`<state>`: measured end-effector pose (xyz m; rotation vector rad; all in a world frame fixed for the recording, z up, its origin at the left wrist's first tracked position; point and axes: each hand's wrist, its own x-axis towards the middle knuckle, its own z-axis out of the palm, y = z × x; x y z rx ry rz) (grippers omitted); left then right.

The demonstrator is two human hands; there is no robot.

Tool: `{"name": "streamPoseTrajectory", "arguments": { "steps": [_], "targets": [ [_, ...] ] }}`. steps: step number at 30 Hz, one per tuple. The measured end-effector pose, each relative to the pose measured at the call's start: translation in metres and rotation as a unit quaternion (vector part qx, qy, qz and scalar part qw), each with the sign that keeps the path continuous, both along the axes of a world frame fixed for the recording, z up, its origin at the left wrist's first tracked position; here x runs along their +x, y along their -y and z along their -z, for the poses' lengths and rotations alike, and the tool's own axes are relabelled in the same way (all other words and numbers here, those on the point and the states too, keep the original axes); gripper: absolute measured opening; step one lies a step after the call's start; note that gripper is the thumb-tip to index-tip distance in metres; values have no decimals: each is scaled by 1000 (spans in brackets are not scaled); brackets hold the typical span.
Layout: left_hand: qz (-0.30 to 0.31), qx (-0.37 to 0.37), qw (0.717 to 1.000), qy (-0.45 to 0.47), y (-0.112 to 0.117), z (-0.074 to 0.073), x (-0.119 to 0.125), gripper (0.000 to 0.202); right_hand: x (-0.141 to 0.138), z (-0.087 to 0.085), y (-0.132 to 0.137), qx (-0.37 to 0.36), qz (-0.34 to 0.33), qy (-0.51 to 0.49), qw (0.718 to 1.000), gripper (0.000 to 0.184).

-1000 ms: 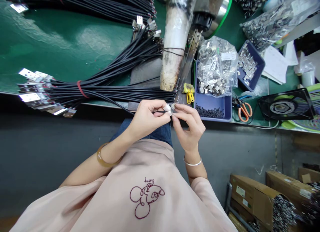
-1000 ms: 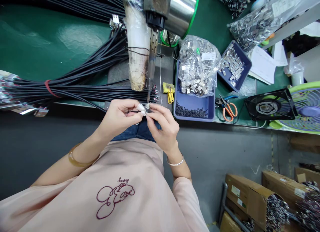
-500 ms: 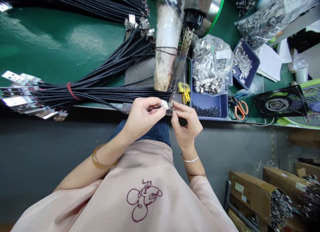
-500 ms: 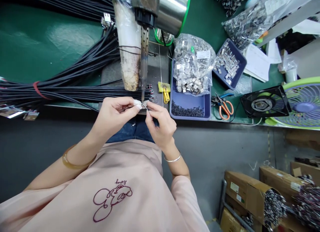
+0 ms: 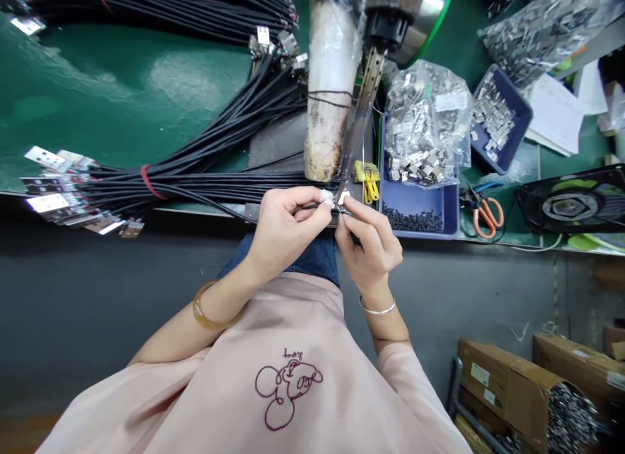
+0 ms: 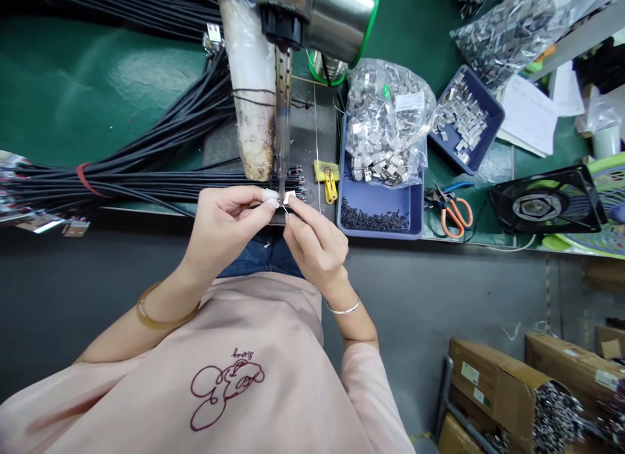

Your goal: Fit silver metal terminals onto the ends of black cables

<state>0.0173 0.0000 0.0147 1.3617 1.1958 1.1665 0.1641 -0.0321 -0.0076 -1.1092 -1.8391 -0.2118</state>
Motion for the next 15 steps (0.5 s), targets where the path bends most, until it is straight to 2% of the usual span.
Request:
{"name": "streamPoseTrajectory", "arguments": {
  "steps": [11, 15],
  "targets": [
    [27, -33, 999, 14, 2, 3, -1, 14, 4, 1, 3, 2, 0, 25, 1000, 18],
    [38, -22, 999, 6, 2, 4, -2, 14, 4, -1, 4, 1, 1, 7, 1000, 21]
  ]
}}
